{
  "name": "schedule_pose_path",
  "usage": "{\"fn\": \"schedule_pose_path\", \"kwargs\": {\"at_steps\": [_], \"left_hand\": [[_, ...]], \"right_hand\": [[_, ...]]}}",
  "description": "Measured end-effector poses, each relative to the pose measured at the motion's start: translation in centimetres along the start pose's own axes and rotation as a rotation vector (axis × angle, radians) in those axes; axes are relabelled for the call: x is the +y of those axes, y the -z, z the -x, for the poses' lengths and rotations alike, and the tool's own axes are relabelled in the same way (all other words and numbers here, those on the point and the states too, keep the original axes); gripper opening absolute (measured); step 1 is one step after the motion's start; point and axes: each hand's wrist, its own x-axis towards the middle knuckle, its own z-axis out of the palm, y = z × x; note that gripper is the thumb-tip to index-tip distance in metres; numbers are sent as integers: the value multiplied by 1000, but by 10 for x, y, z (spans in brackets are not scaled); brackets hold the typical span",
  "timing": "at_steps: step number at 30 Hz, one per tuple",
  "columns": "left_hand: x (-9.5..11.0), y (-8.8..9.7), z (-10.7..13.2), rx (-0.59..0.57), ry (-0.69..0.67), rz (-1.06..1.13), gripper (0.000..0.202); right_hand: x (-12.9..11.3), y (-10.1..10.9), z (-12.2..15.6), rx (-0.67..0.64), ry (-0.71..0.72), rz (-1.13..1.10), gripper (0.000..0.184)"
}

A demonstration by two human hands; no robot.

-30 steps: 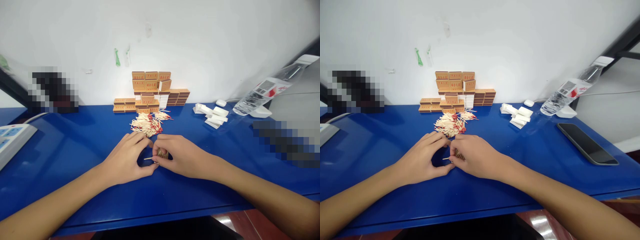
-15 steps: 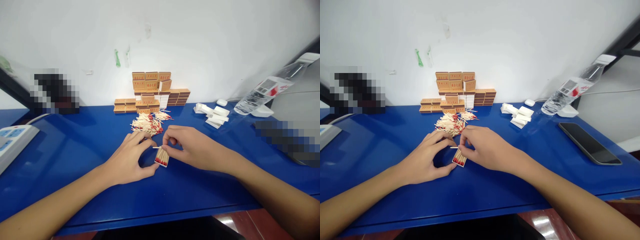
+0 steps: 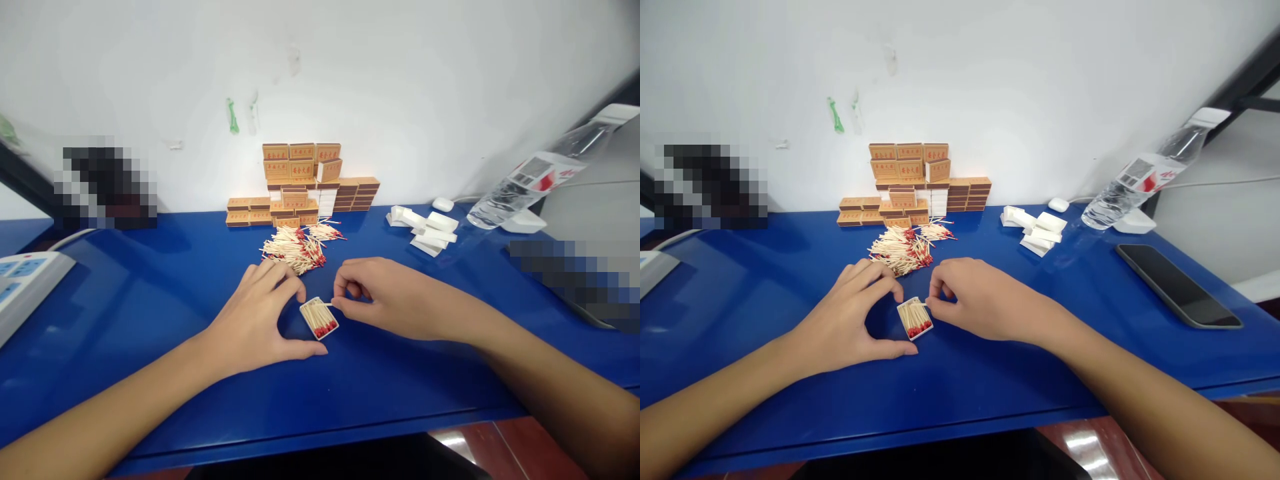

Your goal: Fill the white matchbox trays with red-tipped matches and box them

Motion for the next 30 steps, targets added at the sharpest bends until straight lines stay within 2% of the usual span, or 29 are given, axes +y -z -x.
{"fn": "schedule_pose_path", "kwargs": {"at_steps": [3,5,11,16,22,30], "left_hand": [[1,1,0,7,-34,-17,74],[3,0,1,0,-83,-10,71],[2,-3,2,-19,-107,48,36],[3,-2,1,-4,-104,65,22],[4,-2,0,-9,-91,82,21],[4,-2,-1,-14,-89,95,23]], "right_hand": [[-3,-2,4,-32,14,-17,11],[-5,-3,6,-43,29,-21,12],[-8,-5,9,-82,71,-8,9],[-9,-4,9,-78,72,44,11],[-4,-3,10,-18,87,136,9],[-6,0,9,-17,115,30,8]]}}
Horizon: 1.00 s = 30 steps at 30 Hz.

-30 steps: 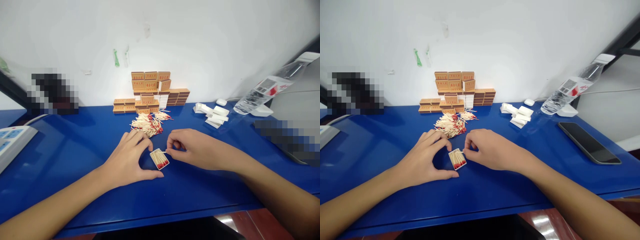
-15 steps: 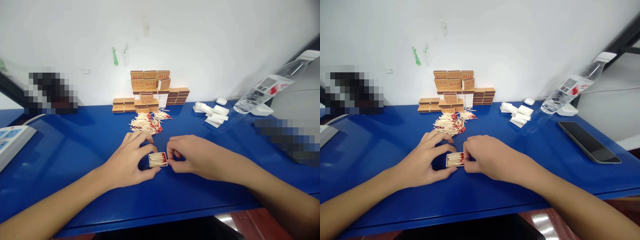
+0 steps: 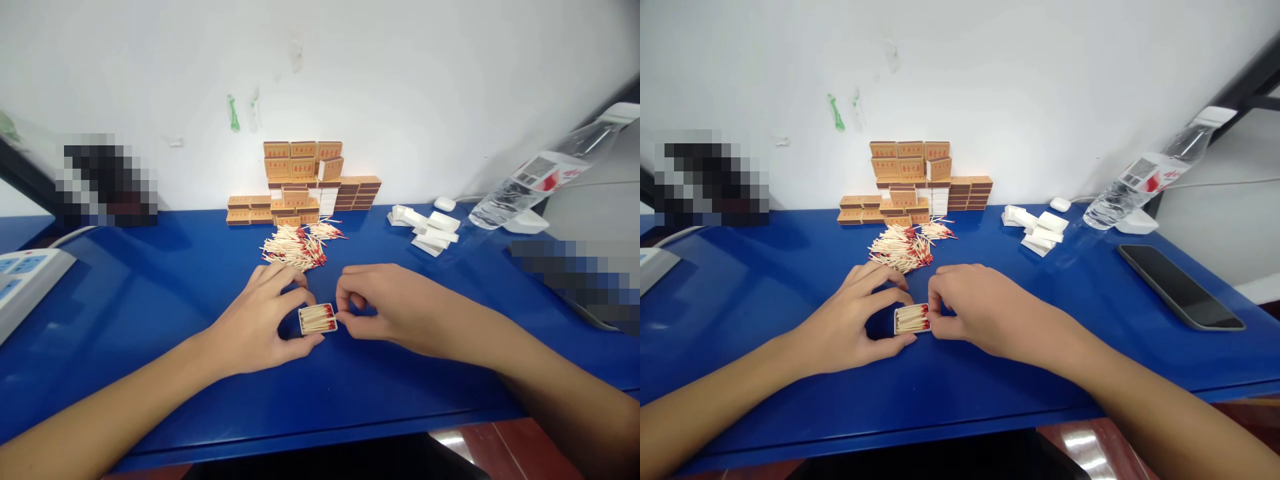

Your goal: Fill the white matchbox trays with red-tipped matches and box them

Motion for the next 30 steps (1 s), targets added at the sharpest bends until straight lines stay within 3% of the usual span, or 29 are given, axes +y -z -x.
{"fn": "schedule_pose_path", "kwargs": {"at_steps": [8,15,24,27,30], "left_hand": [[0,1,0,-3,-5,-4,22],[0,3,2,-9,4,-13,23],[-2,10,3,5,30,-13,42],[-2,9,1,17,50,-25,39],[-3,5,1,14,69,-57,49]], "right_hand": [[-11,-15,-7,-9,12,-77,12],[-4,-8,-9,82,-15,-7,8],[-1,-9,-8,-63,-26,64,37],[1,-7,-9,-42,-39,69,38],[4,-3,-9,-23,-55,61,31]]}}
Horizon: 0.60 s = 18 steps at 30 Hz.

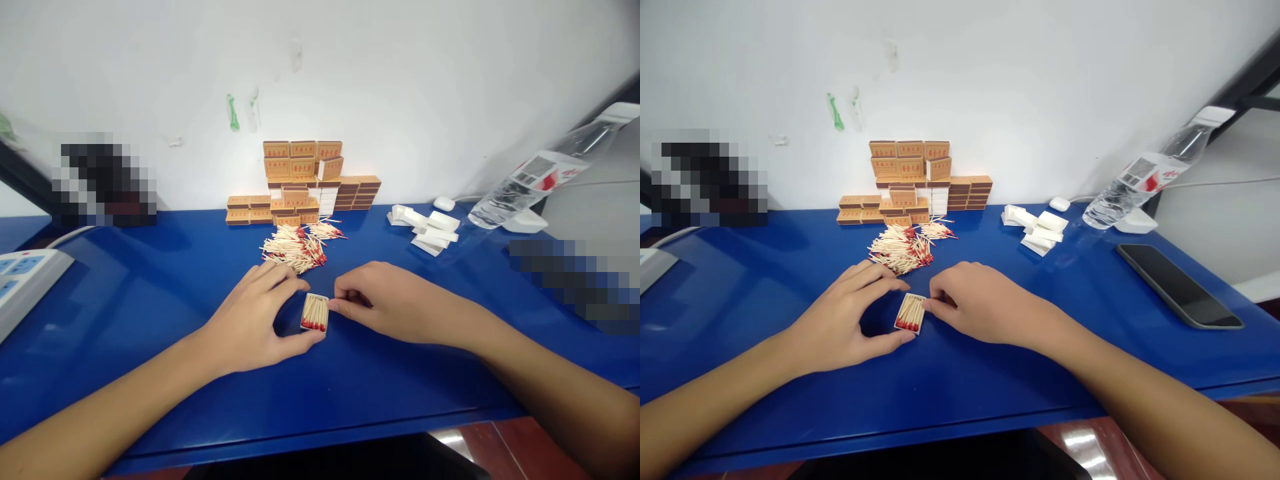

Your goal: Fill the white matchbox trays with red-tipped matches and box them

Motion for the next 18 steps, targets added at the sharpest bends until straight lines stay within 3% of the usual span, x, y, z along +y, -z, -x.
{"fn": "schedule_pose_path", "kwargs": {"at_steps": [4,8,14,18], "left_hand": [[-1,-2,1,-20,7,1,49],[1,-2,1,-29,-8,32,37],[1,-3,1,-40,-13,53,51],[-1,-4,2,-34,-8,32,42]], "right_hand": [[-3,3,2,-17,134,-48,10],[-10,1,2,-47,271,-130,25],[-12,-5,0,-27,265,-112,22],[-10,-5,-1,-26,268,-114,25]]}}
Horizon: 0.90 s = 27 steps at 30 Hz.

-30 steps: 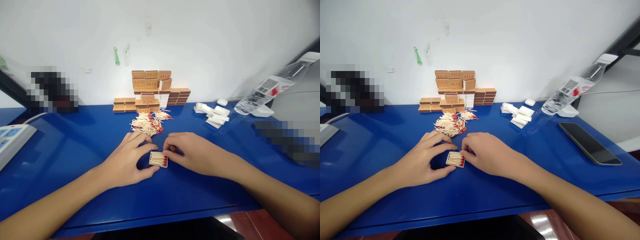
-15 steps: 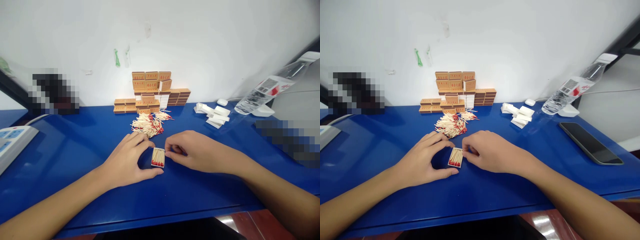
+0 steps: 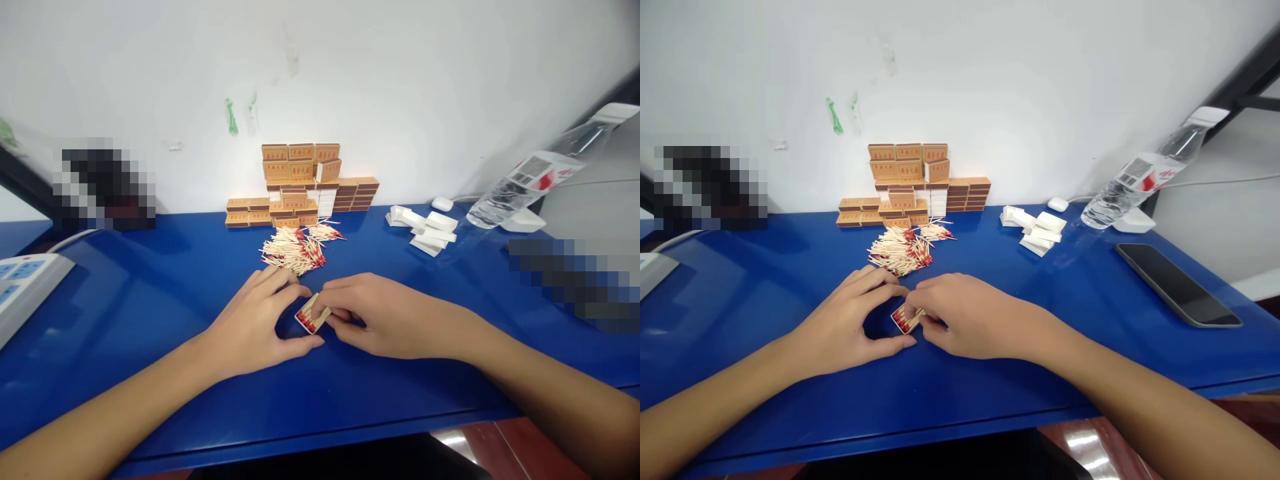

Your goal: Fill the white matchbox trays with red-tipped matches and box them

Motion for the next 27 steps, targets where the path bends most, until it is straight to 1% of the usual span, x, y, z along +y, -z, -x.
{"fn": "schedule_pose_path", "kwargs": {"at_steps": [3,7,12,14,16,18,21,23,27], "left_hand": [[0,0,0,4,0,-18,35],[0,2,0,17,9,-30,36],[-1,2,0,22,15,-15,27],[-1,2,0,27,9,-13,25],[-2,1,0,32,-1,-10,25],[-3,1,1,40,-15,-11,26],[-5,0,2,49,-32,-18,26],[-6,0,2,46,-34,-14,26],[-7,0,3,42,-29,-8,28]], "right_hand": [[7,4,-1,77,-33,39,21],[25,9,-3,201,-100,122,20],[50,6,-14,392,-191,215,17],[59,4,-18,425,-215,218,17],[69,6,-22,430,-244,212,17],[80,12,-23,457,-271,221,17],[95,29,-24,518,-327,234,17],[100,41,-29,503,-371,224,16],[97,57,-52,329,-440,275,18]]}}
